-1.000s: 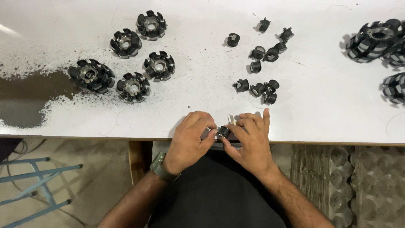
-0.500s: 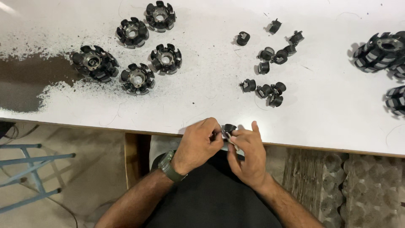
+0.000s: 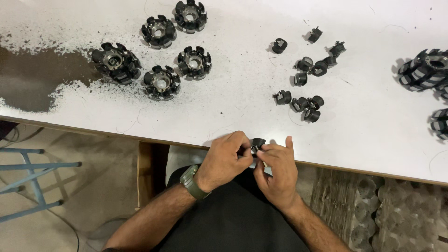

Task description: The person uses a small abrasive block to deburr and smooth the edges of small black metal parts on a white table. They handle each part individually, rotating it to treat different edges, then place it aside and pick up the next one. Larger gear-like parts are also treated in the same way.

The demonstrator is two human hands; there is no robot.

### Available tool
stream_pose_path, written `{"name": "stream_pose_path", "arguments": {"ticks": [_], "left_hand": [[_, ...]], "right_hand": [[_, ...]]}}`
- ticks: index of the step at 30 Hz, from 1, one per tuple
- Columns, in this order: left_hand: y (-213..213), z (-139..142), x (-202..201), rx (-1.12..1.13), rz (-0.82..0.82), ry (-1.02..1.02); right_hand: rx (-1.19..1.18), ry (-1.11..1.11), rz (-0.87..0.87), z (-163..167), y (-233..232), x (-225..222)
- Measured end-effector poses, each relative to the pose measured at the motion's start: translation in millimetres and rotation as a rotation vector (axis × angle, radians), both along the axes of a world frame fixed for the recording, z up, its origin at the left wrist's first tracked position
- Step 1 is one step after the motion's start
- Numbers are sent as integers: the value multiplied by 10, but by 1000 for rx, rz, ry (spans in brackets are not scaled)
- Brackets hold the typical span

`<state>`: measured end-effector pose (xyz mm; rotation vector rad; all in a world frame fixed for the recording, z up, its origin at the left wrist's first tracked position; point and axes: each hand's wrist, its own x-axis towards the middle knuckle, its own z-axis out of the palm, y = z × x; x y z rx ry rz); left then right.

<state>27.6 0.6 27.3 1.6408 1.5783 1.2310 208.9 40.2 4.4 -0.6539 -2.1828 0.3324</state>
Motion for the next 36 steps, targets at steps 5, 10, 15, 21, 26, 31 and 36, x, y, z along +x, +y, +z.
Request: {"name": "stream_pose_path", "arguments": {"ticks": [5, 10, 15, 21, 26, 31, 36], "left_hand": [[118, 22, 6, -28, -101, 53], [1093, 101, -296, 15, -19, 442], [2381, 268, -403, -210, 120, 668], [2498, 143, -266, -36, 24, 890], [1632, -35, -396, 34, -253, 814], [667, -45, -444, 166, -217, 723], [202, -35, -344, 202, -199, 644]], "right_hand": [[53, -23, -72, -15, 129, 64], [84, 118, -211, -106, 306, 297], [51, 107, -104, -260, 261, 184], [-38, 21, -186, -80, 269, 118], [-83, -18, -246, 49, 238, 21], [-104, -80, -200, 203, 224, -34], [-90, -208, -141, 250, 234, -97]]}}
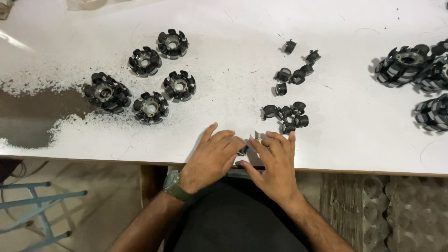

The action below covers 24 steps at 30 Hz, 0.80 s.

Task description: The person uses a small abrasive block to deburr and smooth the edges of small black metal parts on a white table. They handle each part individually, rotating it to treat different edges, then place it aside and pick up the next one. Larger gear-like parts are also treated in the same way.

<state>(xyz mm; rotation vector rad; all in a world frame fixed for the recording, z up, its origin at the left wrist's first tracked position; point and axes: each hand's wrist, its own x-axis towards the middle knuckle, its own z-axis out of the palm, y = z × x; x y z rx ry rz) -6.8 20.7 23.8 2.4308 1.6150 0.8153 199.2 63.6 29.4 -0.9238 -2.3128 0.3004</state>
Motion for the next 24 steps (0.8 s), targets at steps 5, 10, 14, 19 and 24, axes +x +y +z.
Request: {"name": "stream_pose_path", "arguments": {"ticks": [5, 10, 14, 19, 24], "left_hand": [[-132, 64, 9, 36, -32, -33], [-171, 61, 17, 147, -5, 22], [-216, 15, 57, 151, 44, 21], [-285, -48, 158, 131, 171, -106], [-317, -108, 235, 140, 250, -233]], "right_hand": [[-9, -3, -2, -51, 9, 1], [11, 8, -15, -79, -25, -5], [3, -2, -34, -120, -33, -13], [93, 169, -5, -224, -65, 63], [91, 255, 111, -320, -193, 112]]}}
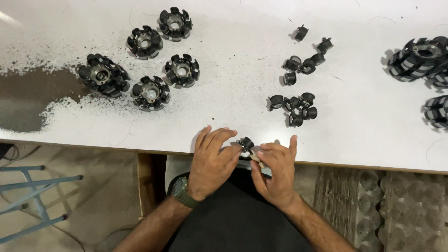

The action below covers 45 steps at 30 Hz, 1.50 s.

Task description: The person uses a small abrasive block to deburr and smooth the edges of small black metal parts on a white table. They handle each part individually, rotating it to treat different edges, then place it aside and pick up the next one. Larger gear-like parts are also treated in the same way.

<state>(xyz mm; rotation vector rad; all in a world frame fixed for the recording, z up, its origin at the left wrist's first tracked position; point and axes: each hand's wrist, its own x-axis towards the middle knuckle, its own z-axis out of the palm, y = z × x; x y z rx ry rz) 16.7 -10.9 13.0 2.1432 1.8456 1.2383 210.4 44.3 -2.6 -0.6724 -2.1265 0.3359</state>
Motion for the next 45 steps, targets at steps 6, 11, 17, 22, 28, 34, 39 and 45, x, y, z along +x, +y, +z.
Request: {"name": "stream_pose_path", "arguments": {"ticks": [6, 11, 17, 22, 28, 34, 39, 45], "left_hand": [[-19, -16, 22, 22, 14, -102], [-14, -43, -30, 95, -34, 54], [-20, -87, 14, 181, -56, 140], [13, -96, 31, 97, 23, -7], [23, -40, 46, -41, 39, -47], [23, 10, 55, -57, 39, -81], [17, 22, 52, -57, 30, -93], [12, 13, 32, -55, 13, -82]], "right_hand": [[-29, -40, -17, 29, -5, -58], [-60, -38, 18, 49, -5, -90], [-64, -44, 35, 11, -5, -79], [-79, -47, 34, -4, -8, -71], [-50, -37, 3, -57, -8, -81], [21, 14, 114, -103, -32, -49], [29, -14, 67, -84, -21, -96], [12, -79, 26, -23, -9, -125]]}}
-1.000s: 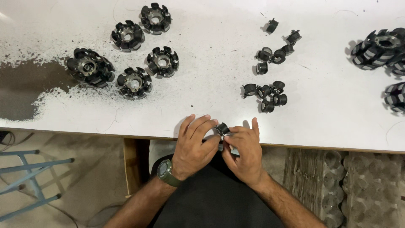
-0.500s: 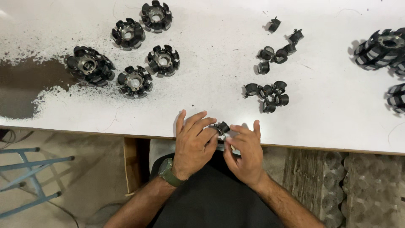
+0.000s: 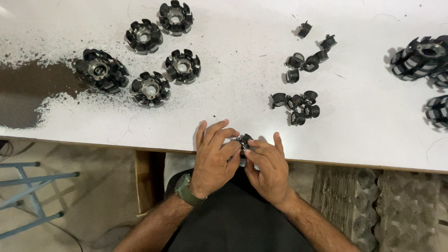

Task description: The person uses a small abrasive block to deburr and smooth the edges of small black metal parts on a white table. They handle each part individually, rotating it to treat different edges, then place it aside and pick up the next one. Larger gear-like parts are also treated in the same way.

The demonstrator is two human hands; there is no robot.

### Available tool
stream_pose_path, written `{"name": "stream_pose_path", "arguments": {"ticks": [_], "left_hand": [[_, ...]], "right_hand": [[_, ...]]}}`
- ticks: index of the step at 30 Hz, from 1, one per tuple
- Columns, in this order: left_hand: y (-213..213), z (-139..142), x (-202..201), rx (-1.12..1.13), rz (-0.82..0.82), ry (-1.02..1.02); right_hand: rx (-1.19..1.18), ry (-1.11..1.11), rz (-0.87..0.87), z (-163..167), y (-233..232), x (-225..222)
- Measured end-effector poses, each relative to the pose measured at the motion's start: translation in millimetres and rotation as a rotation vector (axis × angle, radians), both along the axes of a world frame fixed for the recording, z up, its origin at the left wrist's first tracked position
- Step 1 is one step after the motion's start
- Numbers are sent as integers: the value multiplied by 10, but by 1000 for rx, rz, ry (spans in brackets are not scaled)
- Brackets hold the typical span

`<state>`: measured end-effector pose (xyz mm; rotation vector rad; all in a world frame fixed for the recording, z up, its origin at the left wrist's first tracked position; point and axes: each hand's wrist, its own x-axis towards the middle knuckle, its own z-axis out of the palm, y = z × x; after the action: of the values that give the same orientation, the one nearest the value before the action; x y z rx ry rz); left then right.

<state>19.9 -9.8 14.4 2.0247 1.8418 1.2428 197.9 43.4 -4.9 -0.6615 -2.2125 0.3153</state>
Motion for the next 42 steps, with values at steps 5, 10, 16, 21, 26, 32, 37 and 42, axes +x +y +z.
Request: {"name": "stream_pose_path", "arguments": {"ticks": [5, 10, 16, 21, 26, 32, 37, 42], "left_hand": [[-3, 33, -29, -29, 50, -63], [134, 152, -175, -92, -125, -65], [221, 360, -257, -265, -178, -112], [185, 463, -302, -530, -54, -221], [83, 411, -308, -270, -56, -156], [74, 232, -237, -36, -86, 135], [64, 223, -184, 2, -129, 122], [120, 359, -191, -165, -40, -137]], "right_hand": [[-23, 28, 20, 41, 17, -4], [11, -3, -112, 212, 112, 76], [-105, -152, -147, 289, 164, -112], [-113, -115, -143, 299, 170, -108], [-110, -108, -139, 278, 150, -108], [-127, -117, -170, 241, 138, -107], [-117, -153, -106, 233, 156, -82], [-114, -159, -59, 252, 167, -67]]}}
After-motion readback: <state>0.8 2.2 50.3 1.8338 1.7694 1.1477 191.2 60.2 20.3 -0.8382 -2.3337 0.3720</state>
